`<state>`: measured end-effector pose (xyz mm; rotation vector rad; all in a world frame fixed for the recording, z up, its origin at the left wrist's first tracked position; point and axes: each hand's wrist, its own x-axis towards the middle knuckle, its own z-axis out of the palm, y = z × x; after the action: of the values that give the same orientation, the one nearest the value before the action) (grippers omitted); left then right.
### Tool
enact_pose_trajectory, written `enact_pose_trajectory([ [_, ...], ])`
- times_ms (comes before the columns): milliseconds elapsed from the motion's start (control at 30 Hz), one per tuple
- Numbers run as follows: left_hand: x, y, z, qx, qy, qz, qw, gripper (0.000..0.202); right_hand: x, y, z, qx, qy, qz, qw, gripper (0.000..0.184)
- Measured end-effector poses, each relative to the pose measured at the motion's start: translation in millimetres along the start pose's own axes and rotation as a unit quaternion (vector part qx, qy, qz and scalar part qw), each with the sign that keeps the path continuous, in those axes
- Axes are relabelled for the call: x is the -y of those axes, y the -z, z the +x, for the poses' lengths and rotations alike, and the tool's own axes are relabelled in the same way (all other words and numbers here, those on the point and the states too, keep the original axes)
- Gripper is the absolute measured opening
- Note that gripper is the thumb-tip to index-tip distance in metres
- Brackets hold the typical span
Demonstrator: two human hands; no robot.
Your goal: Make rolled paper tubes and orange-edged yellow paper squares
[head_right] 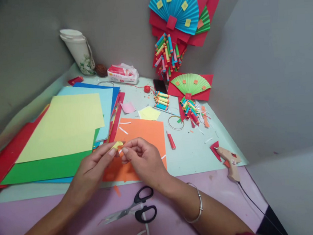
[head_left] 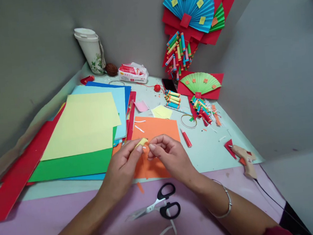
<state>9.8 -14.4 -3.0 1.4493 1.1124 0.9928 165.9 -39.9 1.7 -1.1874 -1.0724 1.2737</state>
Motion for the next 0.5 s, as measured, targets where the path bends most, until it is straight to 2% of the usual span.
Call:
enact_pose_trajectory([
  [200, 0.9, -1.2, -0.2, -0.007, -0.004, 0.013, 1.000, 0.028, -0.9, -2.2, -0.4, -0.016, 0.001, -0.008, 1.000, 0.018],
  [500, 4.0, -0.4, -0.6, 0.025, -0.027, 0.066, 0.997, 0.041, 1.7, -3.1, -1.3, -0.020, -0.010, -0.014, 1.000, 0.017],
])
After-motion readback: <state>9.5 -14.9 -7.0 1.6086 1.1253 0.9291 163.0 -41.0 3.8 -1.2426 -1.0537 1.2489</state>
